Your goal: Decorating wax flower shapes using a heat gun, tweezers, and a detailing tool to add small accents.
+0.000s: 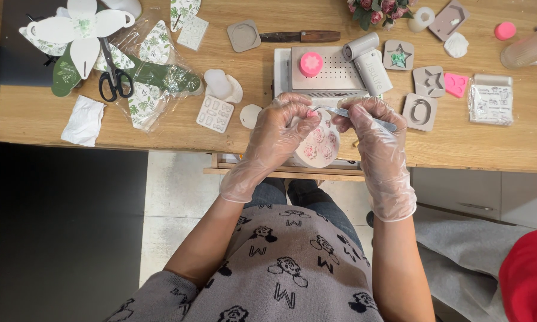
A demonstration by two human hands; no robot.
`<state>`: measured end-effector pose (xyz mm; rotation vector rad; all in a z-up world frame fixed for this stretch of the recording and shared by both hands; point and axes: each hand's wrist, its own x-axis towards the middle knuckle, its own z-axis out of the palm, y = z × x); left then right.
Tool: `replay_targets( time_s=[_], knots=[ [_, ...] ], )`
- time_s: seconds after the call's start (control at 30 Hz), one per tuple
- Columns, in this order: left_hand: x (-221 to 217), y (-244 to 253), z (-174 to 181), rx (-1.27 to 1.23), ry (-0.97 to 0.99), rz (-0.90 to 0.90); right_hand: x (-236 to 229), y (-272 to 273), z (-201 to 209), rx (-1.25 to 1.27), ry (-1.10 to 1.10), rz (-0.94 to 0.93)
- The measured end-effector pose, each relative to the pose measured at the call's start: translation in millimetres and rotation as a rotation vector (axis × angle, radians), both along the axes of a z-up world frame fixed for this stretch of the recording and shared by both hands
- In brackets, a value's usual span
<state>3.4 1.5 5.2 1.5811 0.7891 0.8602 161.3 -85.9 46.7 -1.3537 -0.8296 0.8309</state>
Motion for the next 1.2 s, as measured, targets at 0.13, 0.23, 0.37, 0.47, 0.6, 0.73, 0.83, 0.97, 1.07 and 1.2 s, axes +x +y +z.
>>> replay_targets(
  time_s=[0.13, 0.23, 0.37, 0.47, 0.6, 0.73, 0.83, 0.97, 1.07, 1.2],
  knots=[
    [0.8, 0.0, -3.7, 0.032, -0.004, 0.001, -3.0, -1.1, 3.1, -0.009, 0.003, -0.006],
    [0.0, 0.2, -2.4, 0.044, -0.006, 0.003, -2.3, -0.1, 1.3, 0.012, 0.008, -0.012],
    [-0.1, -0.2, -2.5, 0.047, -0.016, 0.002, -2.1, -0.4, 3.3, 0.007, -0.013, 0.005],
    [-0.3, 0.1, -3.6, 0.052, -0.018, 0.002, 0.2, 0.1, -2.1, 0.013, 0.005, 0.015],
    [0.2, 0.2, -3.0, 0.053, -0.017, 0.002, -1.8, -0.5, 4.1, 0.023, 0.061, 0.021],
    [0.9, -0.7, -1.4, 0.043, -0.028, 0.008, 1.1, -2.8, 1.9, 0.089, 0.221, 0.011],
    [1.8, -3.3, 7.2, 0.059, -0.031, 0.027, 3.5, -6.3, -3.6, 0.124, 0.138, 0.014],
    [3.8, -8.2, 20.6, -0.057, 0.002, 0.117, -5.3, -6.6, -19.9, 0.328, -0.295, -0.078],
    [7.2, -11.2, 30.7, -0.150, -0.014, 0.161, -16.2, -9.7, -11.5, 0.390, -0.490, -0.082],
    [10.0, -13.0, 43.4, -0.285, -0.102, 0.200, -20.3, -12.8, -9.2, 0.399, -0.589, -0.055]
  ],
)
